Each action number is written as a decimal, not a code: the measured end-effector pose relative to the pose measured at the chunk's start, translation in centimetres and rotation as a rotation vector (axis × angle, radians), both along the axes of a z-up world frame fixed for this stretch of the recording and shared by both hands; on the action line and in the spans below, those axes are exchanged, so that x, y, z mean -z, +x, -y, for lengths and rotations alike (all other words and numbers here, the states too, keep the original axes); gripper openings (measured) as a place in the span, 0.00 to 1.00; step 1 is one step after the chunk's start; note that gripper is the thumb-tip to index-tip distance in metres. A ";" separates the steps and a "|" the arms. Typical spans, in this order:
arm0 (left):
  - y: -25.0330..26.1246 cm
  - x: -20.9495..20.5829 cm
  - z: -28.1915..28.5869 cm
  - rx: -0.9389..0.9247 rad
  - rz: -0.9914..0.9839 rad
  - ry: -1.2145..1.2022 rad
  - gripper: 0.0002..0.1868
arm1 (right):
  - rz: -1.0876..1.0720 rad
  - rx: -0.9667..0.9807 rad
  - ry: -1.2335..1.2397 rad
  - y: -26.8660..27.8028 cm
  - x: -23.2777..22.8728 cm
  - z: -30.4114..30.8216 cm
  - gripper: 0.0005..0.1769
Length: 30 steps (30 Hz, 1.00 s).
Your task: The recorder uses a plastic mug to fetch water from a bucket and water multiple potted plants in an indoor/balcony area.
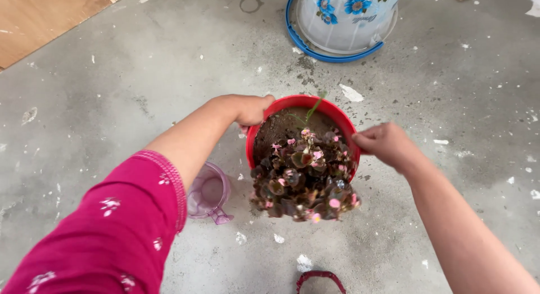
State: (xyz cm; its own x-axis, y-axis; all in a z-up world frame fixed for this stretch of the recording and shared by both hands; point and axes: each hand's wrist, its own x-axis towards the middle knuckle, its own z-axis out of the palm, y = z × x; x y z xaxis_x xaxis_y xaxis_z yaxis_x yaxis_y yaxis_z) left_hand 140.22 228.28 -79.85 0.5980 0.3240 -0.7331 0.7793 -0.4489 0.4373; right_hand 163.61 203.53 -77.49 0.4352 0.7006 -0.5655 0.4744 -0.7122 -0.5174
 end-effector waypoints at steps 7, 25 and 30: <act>5.4 0.7 -0.9 0.270 0.155 0.239 0.25 | -0.199 0.311 0.255 -0.3 4.7 5.7 0.15; -31.0 10.7 14.3 -1.127 0.652 0.916 0.16 | -0.336 0.444 0.448 -0.2 7.9 7.7 0.20; -27.3 8.8 22.7 -1.587 0.388 0.133 0.36 | -0.306 0.485 0.457 -1.5 6.2 7.5 0.19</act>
State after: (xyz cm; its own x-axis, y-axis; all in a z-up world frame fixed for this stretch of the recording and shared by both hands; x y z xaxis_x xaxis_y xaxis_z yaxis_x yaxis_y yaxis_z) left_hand 112.97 205.59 -88.63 -0.2449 0.8015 -0.5456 0.3281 0.5980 0.7312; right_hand 162.15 196.07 -83.74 0.6258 0.6644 -0.4085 -0.0522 -0.4869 -0.8719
